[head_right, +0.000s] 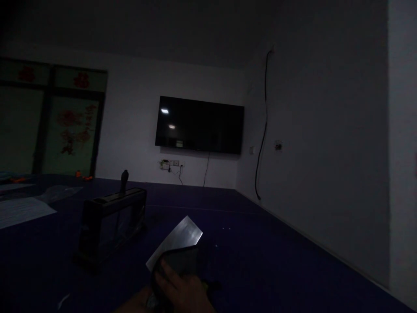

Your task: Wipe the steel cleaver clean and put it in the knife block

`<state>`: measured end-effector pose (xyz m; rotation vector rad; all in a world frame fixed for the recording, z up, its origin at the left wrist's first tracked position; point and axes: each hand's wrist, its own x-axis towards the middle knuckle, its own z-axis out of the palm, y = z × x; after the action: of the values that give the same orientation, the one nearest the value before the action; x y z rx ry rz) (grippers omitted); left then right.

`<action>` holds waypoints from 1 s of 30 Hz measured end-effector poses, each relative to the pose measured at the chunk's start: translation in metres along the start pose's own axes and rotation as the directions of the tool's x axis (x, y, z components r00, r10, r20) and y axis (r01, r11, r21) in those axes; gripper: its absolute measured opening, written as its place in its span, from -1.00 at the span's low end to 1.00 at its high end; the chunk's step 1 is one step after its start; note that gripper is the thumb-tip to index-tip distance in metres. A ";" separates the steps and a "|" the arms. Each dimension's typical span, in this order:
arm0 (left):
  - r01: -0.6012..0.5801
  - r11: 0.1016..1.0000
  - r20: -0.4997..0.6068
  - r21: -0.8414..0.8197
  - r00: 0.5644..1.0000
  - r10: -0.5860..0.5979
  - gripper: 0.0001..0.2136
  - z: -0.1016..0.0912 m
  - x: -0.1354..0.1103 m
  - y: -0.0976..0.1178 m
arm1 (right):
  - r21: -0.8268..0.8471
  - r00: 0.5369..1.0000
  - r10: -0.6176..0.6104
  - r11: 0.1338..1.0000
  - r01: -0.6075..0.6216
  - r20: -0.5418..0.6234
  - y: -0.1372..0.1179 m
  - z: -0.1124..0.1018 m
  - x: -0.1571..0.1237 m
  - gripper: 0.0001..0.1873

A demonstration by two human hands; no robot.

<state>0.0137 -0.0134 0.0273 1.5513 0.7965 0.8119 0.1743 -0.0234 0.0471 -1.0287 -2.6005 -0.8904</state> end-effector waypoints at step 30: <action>0.053 0.991 -0.105 0.127 0.994 -0.040 -0.70 -0.009 -0.007 -0.013 | 0.027 0.994 0.029 0.999 -0.026 -0.108 -0.008 0.002 0.002 -0.28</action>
<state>0.0013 -0.0130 0.0151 1.6089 0.9731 0.8247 0.1679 -0.0257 0.0431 -0.9787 -2.4964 -0.8789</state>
